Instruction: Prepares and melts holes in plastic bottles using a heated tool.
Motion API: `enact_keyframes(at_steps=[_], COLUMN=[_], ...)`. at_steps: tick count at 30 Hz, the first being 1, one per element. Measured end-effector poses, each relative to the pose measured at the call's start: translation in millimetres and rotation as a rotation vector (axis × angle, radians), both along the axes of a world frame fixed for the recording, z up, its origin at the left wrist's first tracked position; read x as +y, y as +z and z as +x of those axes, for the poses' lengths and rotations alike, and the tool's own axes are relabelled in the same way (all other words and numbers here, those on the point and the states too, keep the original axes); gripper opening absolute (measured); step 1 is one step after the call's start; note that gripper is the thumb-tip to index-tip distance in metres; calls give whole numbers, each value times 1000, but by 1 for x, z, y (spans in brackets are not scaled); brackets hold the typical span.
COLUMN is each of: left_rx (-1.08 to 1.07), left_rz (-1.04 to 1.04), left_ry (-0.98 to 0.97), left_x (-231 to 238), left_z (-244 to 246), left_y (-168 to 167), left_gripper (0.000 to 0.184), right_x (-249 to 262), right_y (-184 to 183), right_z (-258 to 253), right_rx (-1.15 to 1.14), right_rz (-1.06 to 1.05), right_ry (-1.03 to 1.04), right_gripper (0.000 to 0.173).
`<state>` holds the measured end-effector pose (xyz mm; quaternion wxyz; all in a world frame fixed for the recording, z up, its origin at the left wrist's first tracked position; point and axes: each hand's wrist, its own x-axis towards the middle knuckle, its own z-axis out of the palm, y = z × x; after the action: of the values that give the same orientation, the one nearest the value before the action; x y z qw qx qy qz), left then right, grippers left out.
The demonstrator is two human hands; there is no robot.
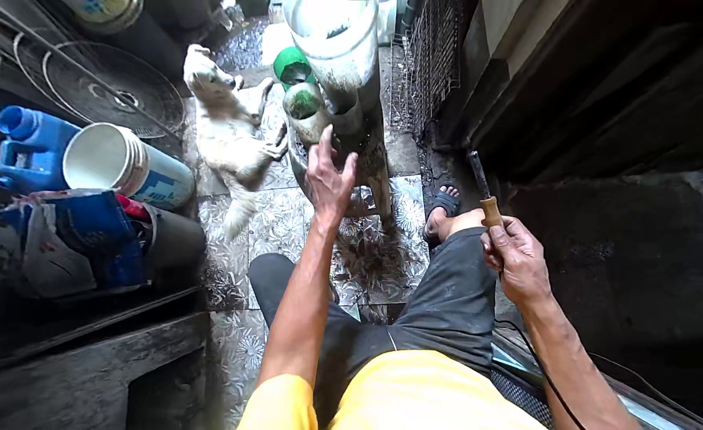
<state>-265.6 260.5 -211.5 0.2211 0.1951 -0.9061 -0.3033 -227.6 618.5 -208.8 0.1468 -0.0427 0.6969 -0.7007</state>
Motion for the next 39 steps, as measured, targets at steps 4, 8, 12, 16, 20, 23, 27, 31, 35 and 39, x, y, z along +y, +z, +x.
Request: enact_keyframes(at_steps=[4,8,12,16,20,23,27,31,35,39], left_rx=[-246,-352,-282,-183,-3,94,13,54,97,167], left_rz=[-133,-142,-160,-164,-148,-51,384,668,736,754], left_ry=[88,125,162,122,42,-37,-12,10,1,38], left_x=[-12,-4,3,-4,-16,-23,-37,-48,-65,-83], left_z=[-56,-73,-64,-63,-64,-49,-8,29,53,64], left_y=[21,16,1,-15,-25,-15,17,52,84,127], left_gripper=[64,45,40,36,26,25,25,13,8,5], right_x=[-1,-2,-2,-3,-2,0,0,1,-3,-3], right_y=[5,1,1,-2,-3,-2,-4,0,4,6], right_z=[2,5,6,8,8,8,9,12,16,17], right_rx=[-17,-34,-48,-32,-20,-17,20,116,193,244], right_rz=[-38,-31,-30,-12,29,65,176,316,363,367], right_ry=[-30,-25,-28,-25,-17,-16,15,96,187,207], right_gripper=[24,24,26,25,26,27,30,36,36,38])
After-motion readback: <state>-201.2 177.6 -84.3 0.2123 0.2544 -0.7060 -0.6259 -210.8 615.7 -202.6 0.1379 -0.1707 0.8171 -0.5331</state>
